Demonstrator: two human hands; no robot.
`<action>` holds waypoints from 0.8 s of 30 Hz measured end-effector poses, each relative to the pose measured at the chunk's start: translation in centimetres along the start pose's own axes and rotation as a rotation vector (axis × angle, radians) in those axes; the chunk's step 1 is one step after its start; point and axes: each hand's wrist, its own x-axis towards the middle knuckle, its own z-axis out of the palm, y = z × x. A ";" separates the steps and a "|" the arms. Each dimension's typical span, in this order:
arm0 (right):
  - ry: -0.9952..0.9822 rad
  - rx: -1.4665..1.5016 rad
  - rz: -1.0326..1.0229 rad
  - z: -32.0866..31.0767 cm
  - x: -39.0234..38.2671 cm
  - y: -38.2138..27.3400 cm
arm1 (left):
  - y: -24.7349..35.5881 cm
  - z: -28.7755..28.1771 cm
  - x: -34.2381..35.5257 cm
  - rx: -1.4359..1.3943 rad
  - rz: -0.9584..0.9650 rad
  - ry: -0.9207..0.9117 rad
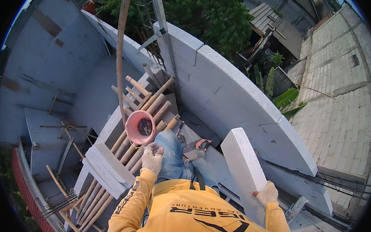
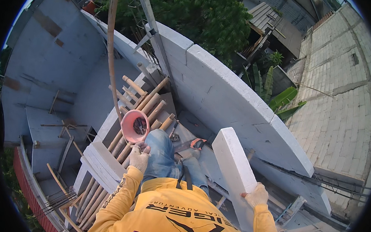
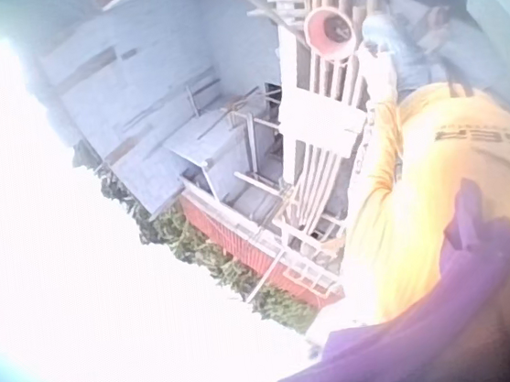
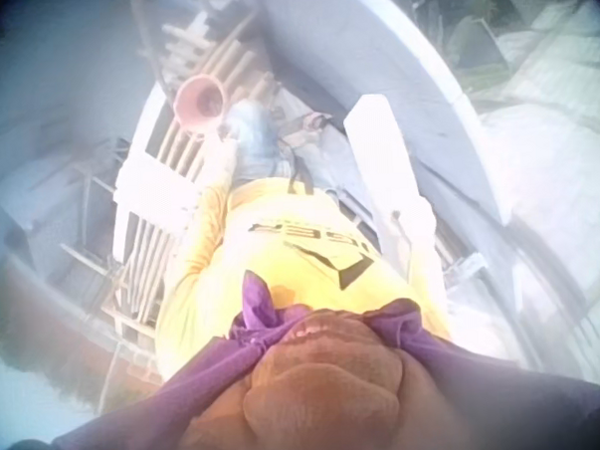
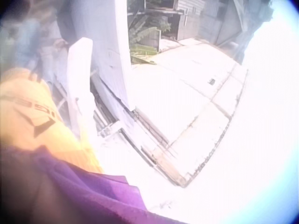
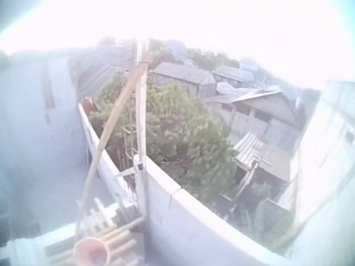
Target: The person applies mortar with a trowel to a wall section and positions a large white block onto the prepared surface.
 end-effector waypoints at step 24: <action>0.388 0.097 -0.646 -25.9 9.7 -29.5 | 23.0 30.5 16.2 -0.289 -0.428 -0.572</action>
